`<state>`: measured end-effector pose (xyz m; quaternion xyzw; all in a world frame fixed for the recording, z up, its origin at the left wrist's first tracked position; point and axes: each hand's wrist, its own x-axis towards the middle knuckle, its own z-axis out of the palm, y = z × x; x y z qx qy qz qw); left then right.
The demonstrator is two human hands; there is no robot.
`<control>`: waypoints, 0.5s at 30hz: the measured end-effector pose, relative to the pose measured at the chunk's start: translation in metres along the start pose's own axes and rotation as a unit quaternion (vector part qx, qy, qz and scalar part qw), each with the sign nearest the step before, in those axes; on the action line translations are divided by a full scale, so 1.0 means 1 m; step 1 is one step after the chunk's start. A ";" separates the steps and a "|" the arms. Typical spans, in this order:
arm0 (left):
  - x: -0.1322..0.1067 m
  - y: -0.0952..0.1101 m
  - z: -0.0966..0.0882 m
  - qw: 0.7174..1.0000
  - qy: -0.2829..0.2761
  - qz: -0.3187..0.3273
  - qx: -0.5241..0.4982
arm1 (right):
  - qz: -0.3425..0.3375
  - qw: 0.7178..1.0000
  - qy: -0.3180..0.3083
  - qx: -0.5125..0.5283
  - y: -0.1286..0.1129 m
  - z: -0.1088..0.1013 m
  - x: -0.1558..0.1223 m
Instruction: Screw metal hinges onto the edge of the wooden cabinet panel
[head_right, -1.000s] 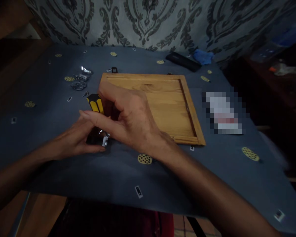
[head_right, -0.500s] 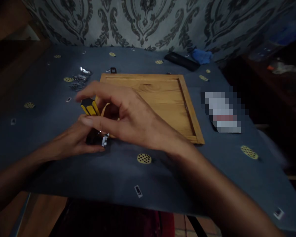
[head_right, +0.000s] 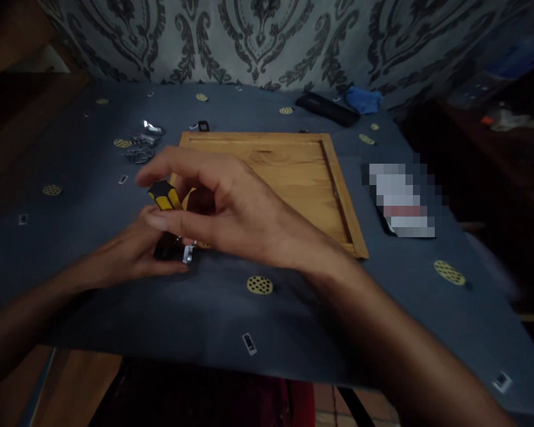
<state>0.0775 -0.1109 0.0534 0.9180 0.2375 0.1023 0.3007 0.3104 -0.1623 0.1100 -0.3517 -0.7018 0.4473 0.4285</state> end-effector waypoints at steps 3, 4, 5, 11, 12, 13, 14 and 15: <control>0.000 0.000 -0.001 1.000 -0.010 -0.009 -0.005 | 0.009 0.999 -0.045 0.008 -0.003 -0.002 -0.001; 0.000 -0.001 -0.001 1.000 -0.010 -0.009 -0.007 | 0.006 0.999 -0.034 -0.008 -0.004 -0.001 -0.001; 0.000 -0.001 0.000 1.000 -0.009 -0.009 -0.009 | 0.000 1.000 -0.013 -0.029 -0.004 0.000 -0.002; 0.001 -0.004 0.001 1.000 -0.009 -0.008 -0.017 | -0.051 0.988 0.068 -0.126 0.001 0.011 -0.001; 0.001 -0.004 0.001 1.000 -0.009 -0.007 -0.015 | -0.055 0.989 0.064 -0.121 0.002 0.012 -0.001; 0.001 -0.004 0.002 1.000 -0.006 -0.004 -0.013 | -0.055 0.991 0.061 -0.110 0.002 0.011 0.000; 0.001 -0.004 0.002 1.000 -0.002 -0.001 -0.010 | -0.049 0.993 0.055 -0.097 0.001 0.011 0.000; 0.001 -0.005 0.002 1.000 0.000 0.002 -0.009 | -0.038 0.994 0.048 -0.085 0.000 0.010 0.000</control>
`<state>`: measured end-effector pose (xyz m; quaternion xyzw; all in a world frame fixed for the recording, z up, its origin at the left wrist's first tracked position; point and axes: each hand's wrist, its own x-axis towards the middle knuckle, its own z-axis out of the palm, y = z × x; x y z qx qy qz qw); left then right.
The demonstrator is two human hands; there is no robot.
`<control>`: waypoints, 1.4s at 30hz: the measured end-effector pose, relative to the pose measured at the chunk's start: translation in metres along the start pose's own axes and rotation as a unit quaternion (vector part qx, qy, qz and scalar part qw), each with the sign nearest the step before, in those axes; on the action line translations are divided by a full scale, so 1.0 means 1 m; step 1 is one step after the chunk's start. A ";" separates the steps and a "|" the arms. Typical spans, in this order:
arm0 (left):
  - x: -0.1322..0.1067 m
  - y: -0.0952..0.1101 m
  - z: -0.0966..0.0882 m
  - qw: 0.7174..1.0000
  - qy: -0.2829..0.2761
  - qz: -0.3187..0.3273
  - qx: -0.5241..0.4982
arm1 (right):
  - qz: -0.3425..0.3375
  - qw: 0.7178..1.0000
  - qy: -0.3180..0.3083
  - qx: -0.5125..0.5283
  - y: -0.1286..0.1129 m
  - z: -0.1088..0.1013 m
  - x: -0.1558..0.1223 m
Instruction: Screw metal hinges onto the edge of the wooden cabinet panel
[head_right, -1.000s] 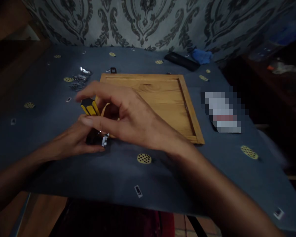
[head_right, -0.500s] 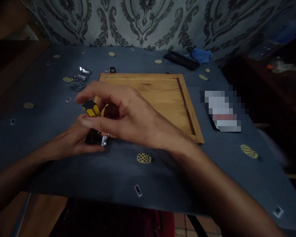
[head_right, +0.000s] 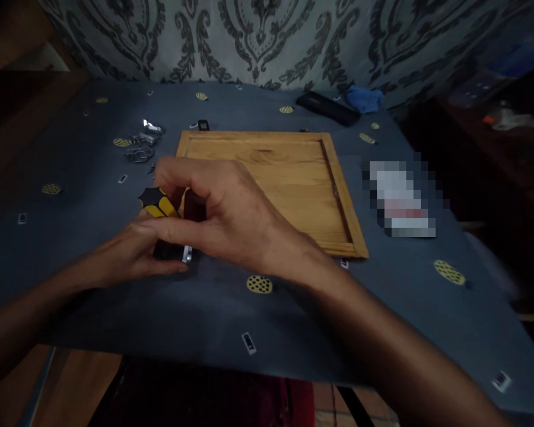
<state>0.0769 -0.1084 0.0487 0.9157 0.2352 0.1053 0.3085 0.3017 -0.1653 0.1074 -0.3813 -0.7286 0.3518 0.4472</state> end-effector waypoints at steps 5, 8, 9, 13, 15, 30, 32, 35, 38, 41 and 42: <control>-0.003 -0.003 0.001 1.000 0.000 -0.005 0.000 | 0.036 0.994 -0.096 0.028 -0.006 -0.011 0.001; -0.003 -0.004 0.000 1.000 -0.014 -0.009 0.003 | 0.033 0.992 -0.103 0.064 -0.005 -0.013 0.002; -0.002 -0.003 0.000 1.000 -0.019 -0.007 0.003 | 0.031 0.993 -0.098 0.061 -0.003 -0.013 0.002; -0.001 0.000 -0.001 1.000 -0.013 0.002 0.005 | 0.000 0.999 -0.009 -0.035 0.002 -0.005 -0.001; -0.001 0.001 -0.001 1.000 -0.010 -0.002 0.006 | -0.026 0.996 0.047 -0.075 0.002 0.001 -0.004; -0.001 0.002 -0.003 1.000 -0.010 0.007 0.008 | -0.067 0.973 0.157 -0.155 0.007 0.006 -0.005; -0.001 0.002 -0.003 1.000 -0.008 0.012 0.006 | -0.069 0.975 0.147 -0.148 0.009 0.007 -0.005; -0.001 0.001 -0.002 1.000 -0.006 0.018 0.007 | -0.060 0.979 0.139 -0.132 0.012 0.007 -0.004; -0.002 0.000 -0.002 1.000 -0.003 0.024 0.008 | -0.072 0.981 0.133 -0.121 0.015 0.007 -0.003; -0.001 0.000 -0.002 1.000 -0.004 0.025 0.007 | -0.079 0.981 0.135 -0.116 0.016 0.007 -0.003; -0.001 0.000 -0.002 1.000 -0.004 0.025 0.007 | -0.076 0.981 0.135 -0.119 0.016 0.007 -0.003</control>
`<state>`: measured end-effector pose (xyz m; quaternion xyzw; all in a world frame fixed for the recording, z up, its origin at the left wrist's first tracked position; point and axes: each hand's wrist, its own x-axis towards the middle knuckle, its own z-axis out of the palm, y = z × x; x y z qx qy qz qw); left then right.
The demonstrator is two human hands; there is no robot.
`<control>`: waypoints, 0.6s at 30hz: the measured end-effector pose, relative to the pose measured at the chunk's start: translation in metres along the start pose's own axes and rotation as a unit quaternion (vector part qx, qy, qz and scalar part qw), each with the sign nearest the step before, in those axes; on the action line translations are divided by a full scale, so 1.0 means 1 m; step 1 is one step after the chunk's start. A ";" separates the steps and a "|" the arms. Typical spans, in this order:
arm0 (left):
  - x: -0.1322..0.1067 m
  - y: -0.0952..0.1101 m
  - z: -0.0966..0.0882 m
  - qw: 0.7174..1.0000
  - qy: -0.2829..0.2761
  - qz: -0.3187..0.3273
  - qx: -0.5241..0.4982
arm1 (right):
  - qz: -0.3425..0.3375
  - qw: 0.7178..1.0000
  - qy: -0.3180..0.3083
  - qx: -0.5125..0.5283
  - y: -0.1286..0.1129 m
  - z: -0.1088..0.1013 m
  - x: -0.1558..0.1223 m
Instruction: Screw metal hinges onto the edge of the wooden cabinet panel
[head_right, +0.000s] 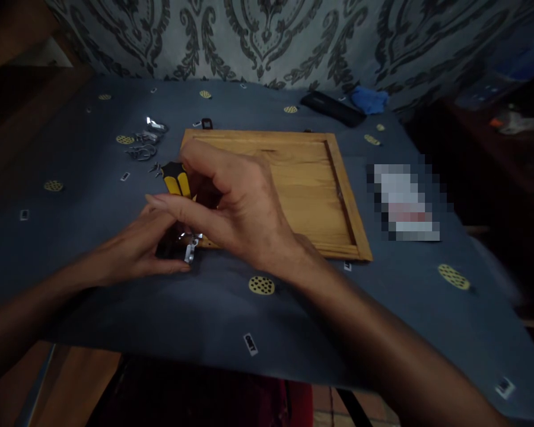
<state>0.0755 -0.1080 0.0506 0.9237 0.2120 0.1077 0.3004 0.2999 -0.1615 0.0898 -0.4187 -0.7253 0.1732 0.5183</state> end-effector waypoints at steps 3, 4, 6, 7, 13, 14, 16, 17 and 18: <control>0.000 0.001 -0.001 1.000 -0.002 -0.003 -0.003 | 0.012 1.000 -0.012 -0.005 -0.002 0.000 0.000; 0.000 0.002 0.000 1.000 -0.002 -0.005 -0.003 | 0.013 1.000 -0.018 -0.002 -0.003 -0.001 0.000; 0.000 0.002 0.000 1.000 0.001 -0.008 -0.002 | 0.016 0.999 -0.039 0.005 -0.004 -0.003 0.000; -0.001 0.002 0.001 1.000 0.005 -0.007 0.001 | 0.019 0.998 -0.054 0.010 -0.005 -0.005 0.001; -0.002 0.000 0.004 1.000 0.014 -0.003 0.008 | 0.038 0.982 -0.171 0.071 -0.007 -0.021 0.007; -0.002 -0.001 0.004 1.000 0.013 -0.002 0.006 | 0.039 0.978 -0.187 0.079 -0.007 -0.024 0.008; -0.001 -0.003 0.004 1.000 0.010 -0.004 0.006 | 0.040 0.976 -0.200 0.072 -0.008 -0.027 0.009; -0.001 -0.003 0.003 1.000 0.008 -0.005 0.008 | 0.037 0.979 -0.193 0.059 -0.008 -0.027 0.009; -0.001 -0.003 0.003 1.000 0.006 -0.005 0.011 | 0.034 0.982 -0.180 0.043 -0.009 -0.026 0.009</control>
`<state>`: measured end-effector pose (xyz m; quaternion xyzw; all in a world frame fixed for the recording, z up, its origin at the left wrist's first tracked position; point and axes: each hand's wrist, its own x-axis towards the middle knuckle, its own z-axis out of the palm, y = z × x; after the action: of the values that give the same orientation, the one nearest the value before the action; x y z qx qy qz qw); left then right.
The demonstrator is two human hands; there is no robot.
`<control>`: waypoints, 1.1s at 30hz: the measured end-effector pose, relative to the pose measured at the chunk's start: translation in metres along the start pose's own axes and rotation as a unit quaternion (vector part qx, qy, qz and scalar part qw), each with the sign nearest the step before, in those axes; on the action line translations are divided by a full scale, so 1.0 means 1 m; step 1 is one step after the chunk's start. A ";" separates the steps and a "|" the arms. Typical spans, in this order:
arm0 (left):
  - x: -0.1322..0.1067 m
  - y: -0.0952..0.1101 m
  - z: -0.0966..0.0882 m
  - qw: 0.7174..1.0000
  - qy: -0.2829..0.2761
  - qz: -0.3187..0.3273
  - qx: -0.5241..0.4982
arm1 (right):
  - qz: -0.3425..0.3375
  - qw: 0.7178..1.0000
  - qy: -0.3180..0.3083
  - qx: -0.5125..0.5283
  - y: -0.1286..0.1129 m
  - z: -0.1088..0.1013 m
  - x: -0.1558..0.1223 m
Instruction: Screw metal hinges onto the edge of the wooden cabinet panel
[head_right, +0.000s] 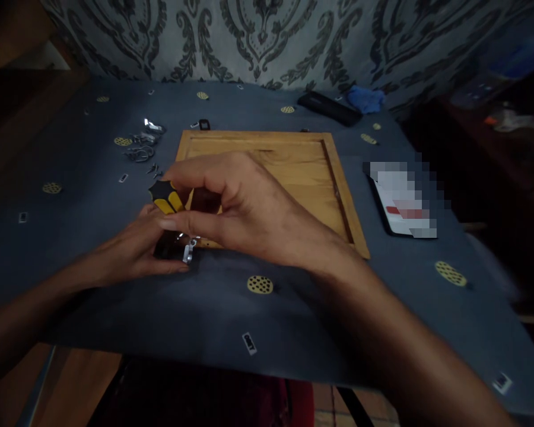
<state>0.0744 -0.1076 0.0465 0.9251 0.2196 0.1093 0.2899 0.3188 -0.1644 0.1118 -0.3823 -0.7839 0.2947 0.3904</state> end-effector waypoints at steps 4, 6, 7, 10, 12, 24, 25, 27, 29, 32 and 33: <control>0.000 0.003 -0.002 1.000 -0.006 -0.003 0.003 | 0.002 0.998 0.040 -0.039 -0.001 0.008 0.000; 0.000 0.005 -0.003 1.000 -0.007 -0.004 -0.002 | 0.009 0.998 0.045 -0.040 0.000 0.012 0.000; 0.000 0.006 -0.003 1.000 -0.008 -0.005 -0.004 | 0.011 0.998 0.047 -0.037 0.001 0.014 0.000; 0.000 0.006 -0.002 1.000 0.002 -0.001 -0.004 | 0.015 0.999 0.049 -0.013 0.002 0.013 0.002; 0.001 0.005 -0.002 1.000 0.004 0.000 -0.007 | 0.022 0.999 0.042 0.017 0.002 0.010 0.003; 0.000 0.005 -0.002 1.000 0.000 0.000 -0.006 | -0.001 0.993 0.108 -0.039 0.004 0.014 -0.001; 0.000 0.004 -0.002 1.000 0.000 -0.002 -0.004 | -0.004 0.993 0.109 -0.042 0.004 0.016 -0.001; 0.000 0.003 -0.001 1.000 0.003 -0.002 -0.004 | -0.013 0.992 0.112 -0.057 0.003 0.019 -0.001; 0.000 0.001 -0.001 1.000 0.005 -0.002 -0.008 | -0.030 0.988 0.125 -0.084 0.002 0.021 -0.002; 0.001 0.001 -0.001 1.000 -0.001 -0.003 -0.019 | -0.045 0.983 0.141 -0.111 0.000 0.025 -0.003; 0.001 0.001 -0.002 1.000 -0.005 -0.005 -0.023 | -0.050 0.982 0.143 -0.109 0.000 0.026 -0.003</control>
<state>0.0754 -0.1073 0.0488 0.9176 0.2204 0.1085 0.3126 0.2982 -0.1708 0.0973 -0.4207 -0.7654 0.1299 0.4693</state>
